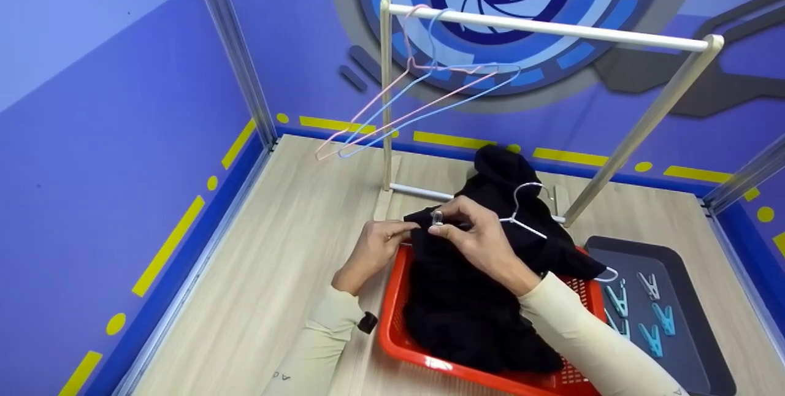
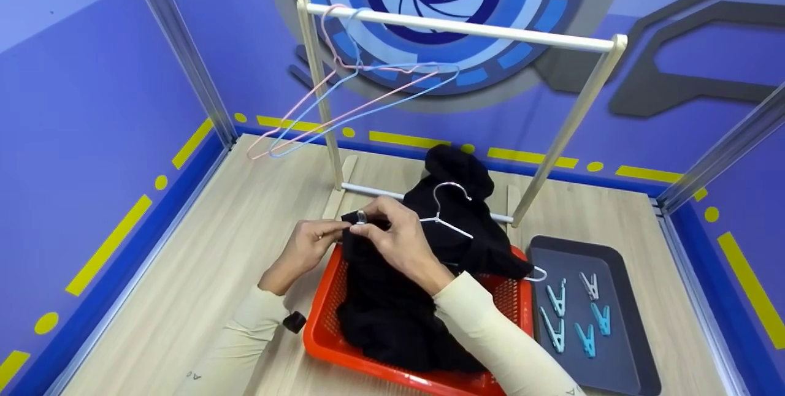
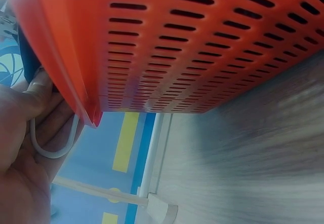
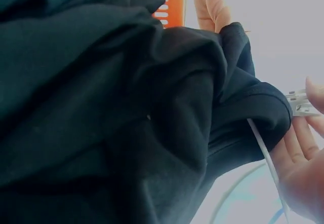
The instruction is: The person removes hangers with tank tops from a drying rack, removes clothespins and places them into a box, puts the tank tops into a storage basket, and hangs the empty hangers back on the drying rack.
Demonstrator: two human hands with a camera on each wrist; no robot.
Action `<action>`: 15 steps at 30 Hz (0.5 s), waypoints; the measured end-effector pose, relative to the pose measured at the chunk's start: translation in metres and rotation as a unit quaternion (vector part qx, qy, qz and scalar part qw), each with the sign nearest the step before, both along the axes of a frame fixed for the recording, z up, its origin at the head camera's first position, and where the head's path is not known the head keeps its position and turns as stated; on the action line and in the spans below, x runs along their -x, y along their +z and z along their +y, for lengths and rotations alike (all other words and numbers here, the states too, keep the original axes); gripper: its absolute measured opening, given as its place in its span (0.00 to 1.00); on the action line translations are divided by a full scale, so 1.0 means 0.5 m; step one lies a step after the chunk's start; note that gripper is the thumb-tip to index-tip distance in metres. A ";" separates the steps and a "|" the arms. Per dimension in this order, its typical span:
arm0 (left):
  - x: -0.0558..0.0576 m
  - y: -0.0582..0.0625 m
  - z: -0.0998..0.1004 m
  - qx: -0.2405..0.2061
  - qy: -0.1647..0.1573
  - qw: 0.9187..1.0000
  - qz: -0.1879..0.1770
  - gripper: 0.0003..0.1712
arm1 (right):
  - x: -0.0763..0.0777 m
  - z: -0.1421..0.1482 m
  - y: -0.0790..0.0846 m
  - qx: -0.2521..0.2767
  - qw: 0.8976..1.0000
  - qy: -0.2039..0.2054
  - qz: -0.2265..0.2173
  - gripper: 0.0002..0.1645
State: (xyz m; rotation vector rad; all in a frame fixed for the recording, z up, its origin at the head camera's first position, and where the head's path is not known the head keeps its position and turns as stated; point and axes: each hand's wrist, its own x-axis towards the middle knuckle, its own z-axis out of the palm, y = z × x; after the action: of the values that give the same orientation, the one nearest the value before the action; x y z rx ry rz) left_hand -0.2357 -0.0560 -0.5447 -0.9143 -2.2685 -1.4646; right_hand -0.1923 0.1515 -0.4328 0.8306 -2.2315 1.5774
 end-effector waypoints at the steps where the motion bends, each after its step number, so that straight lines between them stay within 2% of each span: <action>1: 0.000 0.001 0.000 -0.002 -0.001 1.000 -0.001 0.13 | 0.000 -0.001 0.001 0.001 1.000 0.003 0.014 0.11; 4: 0.001 0.001 0.000 -0.003 -0.002 1.000 -0.001 0.13 | -0.003 -0.004 0.008 0.011 0.999 0.018 0.050 0.11; 7: 0.002 0.000 0.001 -0.002 0.005 1.000 0.009 0.13 | -0.009 -0.007 0.019 0.034 0.997 0.042 0.053 0.12; 15: 0.001 -0.002 0.001 -0.012 0.012 1.000 0.018 0.11 | -0.045 0.005 0.033 0.074 0.993 0.070 -0.051 0.17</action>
State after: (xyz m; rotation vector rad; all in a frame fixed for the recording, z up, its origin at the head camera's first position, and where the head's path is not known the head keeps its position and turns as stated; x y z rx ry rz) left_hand -0.2362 -0.0553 -0.5458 -0.8963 -2.2245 -1.4492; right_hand -0.1700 0.1539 -0.4161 0.9010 -2.1328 1.8635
